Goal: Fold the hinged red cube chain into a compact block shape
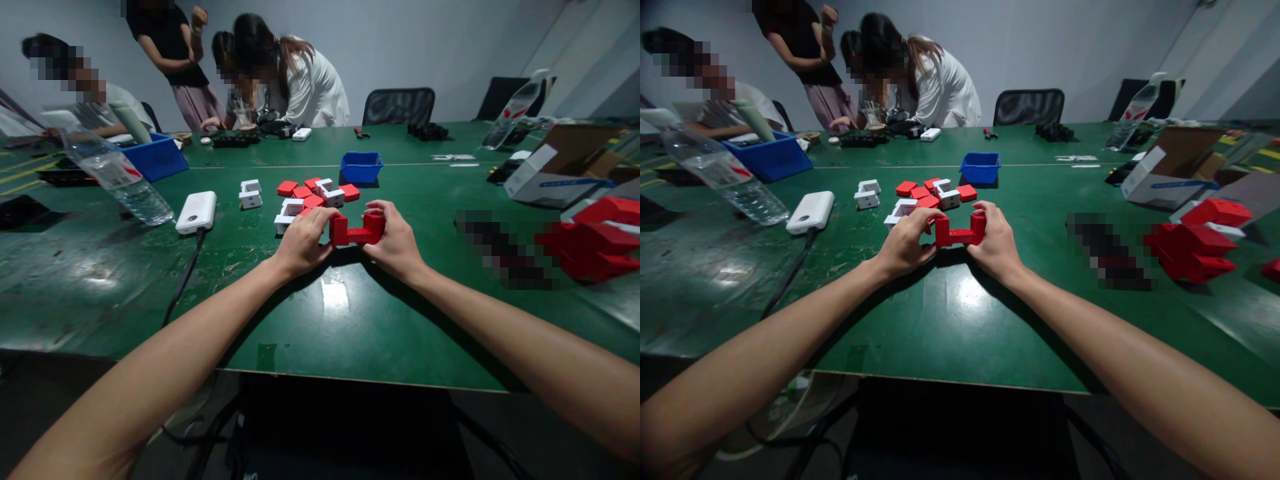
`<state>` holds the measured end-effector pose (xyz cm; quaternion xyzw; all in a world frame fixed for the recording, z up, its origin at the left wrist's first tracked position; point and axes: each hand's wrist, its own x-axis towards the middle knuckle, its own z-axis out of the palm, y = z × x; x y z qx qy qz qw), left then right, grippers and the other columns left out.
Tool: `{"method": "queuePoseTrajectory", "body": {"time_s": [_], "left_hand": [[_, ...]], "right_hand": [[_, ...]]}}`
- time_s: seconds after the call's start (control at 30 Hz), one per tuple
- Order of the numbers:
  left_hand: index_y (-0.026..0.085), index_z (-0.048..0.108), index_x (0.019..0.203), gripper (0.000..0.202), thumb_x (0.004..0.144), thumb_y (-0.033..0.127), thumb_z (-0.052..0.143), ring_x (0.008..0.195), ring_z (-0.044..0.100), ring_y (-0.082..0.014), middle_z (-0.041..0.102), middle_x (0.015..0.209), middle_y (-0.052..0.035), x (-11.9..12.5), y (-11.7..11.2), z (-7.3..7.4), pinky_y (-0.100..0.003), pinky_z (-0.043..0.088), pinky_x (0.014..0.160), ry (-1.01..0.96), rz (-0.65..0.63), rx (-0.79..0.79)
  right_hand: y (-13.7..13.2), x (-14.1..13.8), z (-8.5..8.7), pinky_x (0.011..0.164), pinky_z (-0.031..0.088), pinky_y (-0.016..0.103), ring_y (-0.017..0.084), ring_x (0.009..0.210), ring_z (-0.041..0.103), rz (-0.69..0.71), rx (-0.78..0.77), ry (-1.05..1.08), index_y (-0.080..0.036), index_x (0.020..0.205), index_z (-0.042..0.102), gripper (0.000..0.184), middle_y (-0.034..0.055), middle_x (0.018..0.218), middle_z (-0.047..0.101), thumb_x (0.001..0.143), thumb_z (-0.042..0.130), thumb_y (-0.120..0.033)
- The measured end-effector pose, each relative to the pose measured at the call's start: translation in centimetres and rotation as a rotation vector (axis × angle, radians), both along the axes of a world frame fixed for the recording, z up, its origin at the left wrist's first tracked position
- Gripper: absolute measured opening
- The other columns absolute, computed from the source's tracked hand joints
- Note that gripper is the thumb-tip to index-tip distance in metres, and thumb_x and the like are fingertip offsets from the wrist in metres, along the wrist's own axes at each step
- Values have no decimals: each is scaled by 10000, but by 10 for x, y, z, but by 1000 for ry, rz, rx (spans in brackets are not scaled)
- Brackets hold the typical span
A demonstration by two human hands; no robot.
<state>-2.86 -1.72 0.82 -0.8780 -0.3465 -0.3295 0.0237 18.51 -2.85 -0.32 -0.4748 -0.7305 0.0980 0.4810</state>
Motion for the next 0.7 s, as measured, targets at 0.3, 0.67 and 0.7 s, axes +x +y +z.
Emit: {"method": "queuePoseTrajectory", "body": {"time_s": [0.3, 0.67, 0.7], "left_hand": [[149, 507, 1213, 457, 773, 164, 629, 912, 642, -198, 649, 1181, -144, -5, 11, -9, -328, 540, 754, -160, -32, -124], [155, 493, 1259, 515, 858, 429, 666, 993, 624, -248, 629, 1163, -144, 0, 3, -2, -398, 532, 856, -150, -28, -81], [157, 491, 1264, 516, 865, 431, 669, 1019, 622, -255, 625, 1183, -149, 1, 3, -3, -407, 528, 876, -145, -22, -88]], "right_hand": [[-3, -1, 2, 727, 529, 379, 237, 789, 668, 30, -89, 15, -204, 1074, 549, 446, 72, 950, 686, 650, 690, -214], [-5, -3, 2, 702, 536, 356, 213, 772, 650, 22, -48, 37, -204, 1072, 559, 430, 66, 949, 666, 660, 680, -214], [-5, -3, 3, 693, 544, 353, 208, 767, 651, 25, -53, 57, -204, 1073, 559, 434, 67, 960, 665, 660, 688, -221]]}}
